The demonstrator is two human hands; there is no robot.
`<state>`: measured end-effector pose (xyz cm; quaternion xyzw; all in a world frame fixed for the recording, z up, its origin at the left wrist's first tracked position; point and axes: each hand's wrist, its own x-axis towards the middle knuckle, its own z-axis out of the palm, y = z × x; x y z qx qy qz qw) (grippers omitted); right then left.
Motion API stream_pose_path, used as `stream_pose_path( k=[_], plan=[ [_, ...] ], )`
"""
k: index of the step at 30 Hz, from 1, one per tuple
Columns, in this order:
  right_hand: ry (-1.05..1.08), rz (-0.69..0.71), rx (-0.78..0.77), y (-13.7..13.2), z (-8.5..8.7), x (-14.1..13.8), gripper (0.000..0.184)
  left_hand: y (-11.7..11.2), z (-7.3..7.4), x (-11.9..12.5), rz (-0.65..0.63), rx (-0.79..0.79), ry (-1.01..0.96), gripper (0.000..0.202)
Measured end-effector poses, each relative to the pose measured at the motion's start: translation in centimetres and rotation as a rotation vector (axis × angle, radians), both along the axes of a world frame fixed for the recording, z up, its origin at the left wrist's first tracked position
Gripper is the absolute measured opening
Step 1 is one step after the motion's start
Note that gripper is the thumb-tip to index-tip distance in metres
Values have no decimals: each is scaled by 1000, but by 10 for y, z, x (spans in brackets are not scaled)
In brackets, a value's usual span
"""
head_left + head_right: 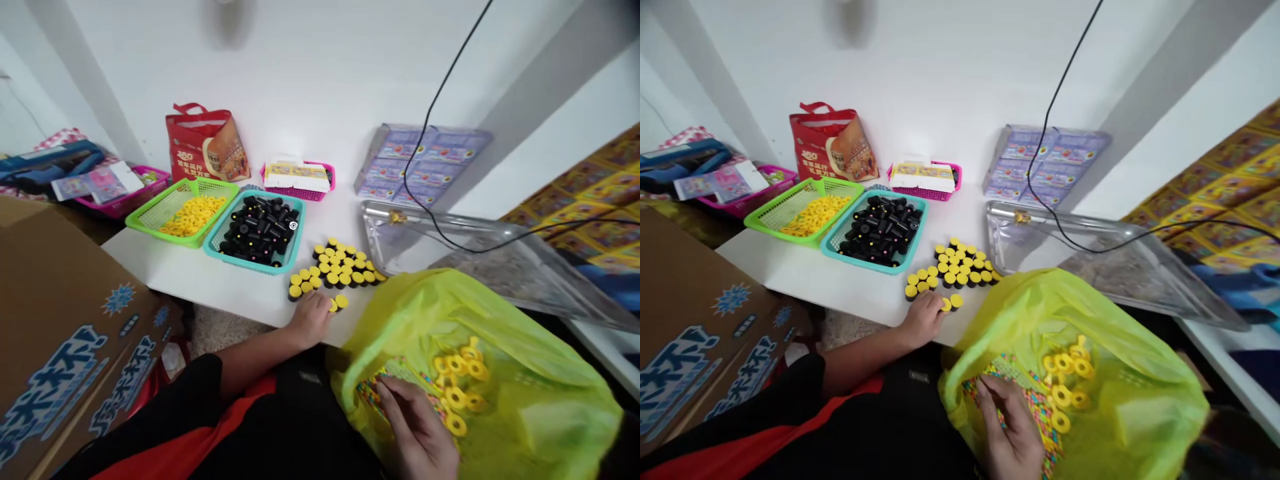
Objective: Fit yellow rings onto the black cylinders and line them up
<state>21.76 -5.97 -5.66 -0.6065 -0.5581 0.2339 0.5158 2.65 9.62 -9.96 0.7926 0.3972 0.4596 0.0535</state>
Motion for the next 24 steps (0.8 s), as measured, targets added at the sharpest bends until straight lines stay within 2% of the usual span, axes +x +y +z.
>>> stream_pose_path(
  k=[3, 5, 8, 10, 13, 14, 15, 16, 19, 21, 24],
  plan=[
    [-4, 13, -11, -1, 0, 1, 25, -7, 6, 0, 33, -22, 39, 6],
    [-16, 18, -5, -3, 0, 2, 23, -14, 15, -6, 27, -11, 33, 7],
    [-30, 25, 21, -3, -1, 4, 22, -12, 42, -29, 57, 43, -6, 13],
    [-31, 16, 41, -3, -1, 4, 20, 5, 68, -54, 211, 33, 14, 11],
    [-22, -6, 66, -1, 2, 1, 16, 43, 111, -99, 557, -236, 236, 15],
    [-15, -11, 80, -1, 4, -1, 14, 55, 123, -112, 600, -383, 371, 18],
    [-10, -11, 94, -1, 6, -4, 13, 65, 132, -123, 573, -545, 520, 19],
    [-7, -9, 111, -1, 8, -7, 11, 73, 140, -131, 514, -616, 578, 17],
    [-48, 18, 117, 0, 17, -15, 10, 86, 149, -144, 339, -670, 673, 8],
    [-101, 25, 137, 1, 22, -19, 10, 92, 148, -146, 373, -632, 665, 8],
    [-141, 35, 145, 5, 23, -22, 9, 104, 144, -143, 450, -716, 687, 17]
  ],
)
